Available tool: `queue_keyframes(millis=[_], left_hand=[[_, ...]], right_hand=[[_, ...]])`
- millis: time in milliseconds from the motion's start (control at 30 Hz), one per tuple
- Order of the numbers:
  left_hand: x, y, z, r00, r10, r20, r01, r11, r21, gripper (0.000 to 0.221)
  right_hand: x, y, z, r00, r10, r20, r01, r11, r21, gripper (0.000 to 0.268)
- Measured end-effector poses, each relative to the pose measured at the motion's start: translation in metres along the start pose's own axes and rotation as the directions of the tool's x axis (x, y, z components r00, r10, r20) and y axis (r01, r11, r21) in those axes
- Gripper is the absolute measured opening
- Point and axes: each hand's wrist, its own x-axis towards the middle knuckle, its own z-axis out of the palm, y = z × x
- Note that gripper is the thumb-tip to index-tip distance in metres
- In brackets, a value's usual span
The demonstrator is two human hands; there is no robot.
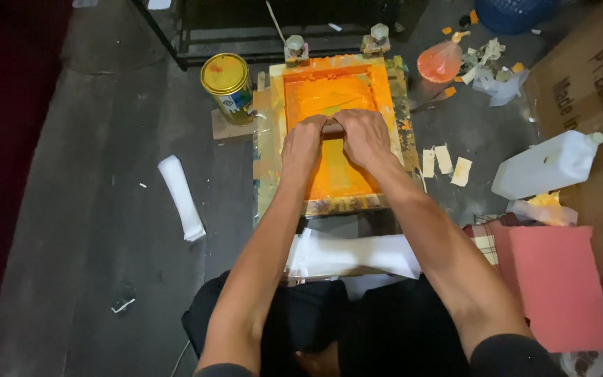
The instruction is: Manual screen printing of orange ink onto small white strips using a handheld squeegee and a small screen frame.
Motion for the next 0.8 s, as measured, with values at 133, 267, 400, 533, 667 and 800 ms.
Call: queue_keyframes(millis=[133,267,400,533,667,800], left_hand=[[-0.005,0.001,0.004,0.996,-0.075,0.050,0.078,0.995,-0.061,0.018],[-0.021,-0.004,0.006,0.997,-0.007,0.074,0.007,1.000,-0.001,0.023],[-0.054,0.002,0.010,0.993,0.025,0.112,-0.038,0.993,0.115,0.021],[-0.093,0.017,-0.001,0.990,0.052,0.134,-0.059,0.997,0.049,0.010],[-0.099,0.009,0.006,0.984,0.106,0.143,-0.115,0.992,0.051,0.017],[-0.082,0.020,-0.019,0.984,0.128,0.123,-0.129,0.992,0.001,0.025]], right_hand=[[-0.008,-0.007,0.002,0.997,0.056,0.050,-0.063,0.989,0.134,0.023],[-0.025,-0.017,-0.006,0.995,0.041,0.092,-0.046,0.997,0.059,0.023],[-0.056,-0.038,-0.020,0.991,0.062,0.119,-0.069,0.996,0.057,0.021],[-0.087,-0.056,-0.031,0.991,0.015,0.132,-0.028,0.995,0.100,0.026],[-0.096,-0.061,-0.032,0.981,0.011,0.193,-0.018,0.999,0.037,0.022],[-0.077,-0.061,-0.046,0.983,0.017,0.184,-0.006,0.998,-0.061,0.023]])
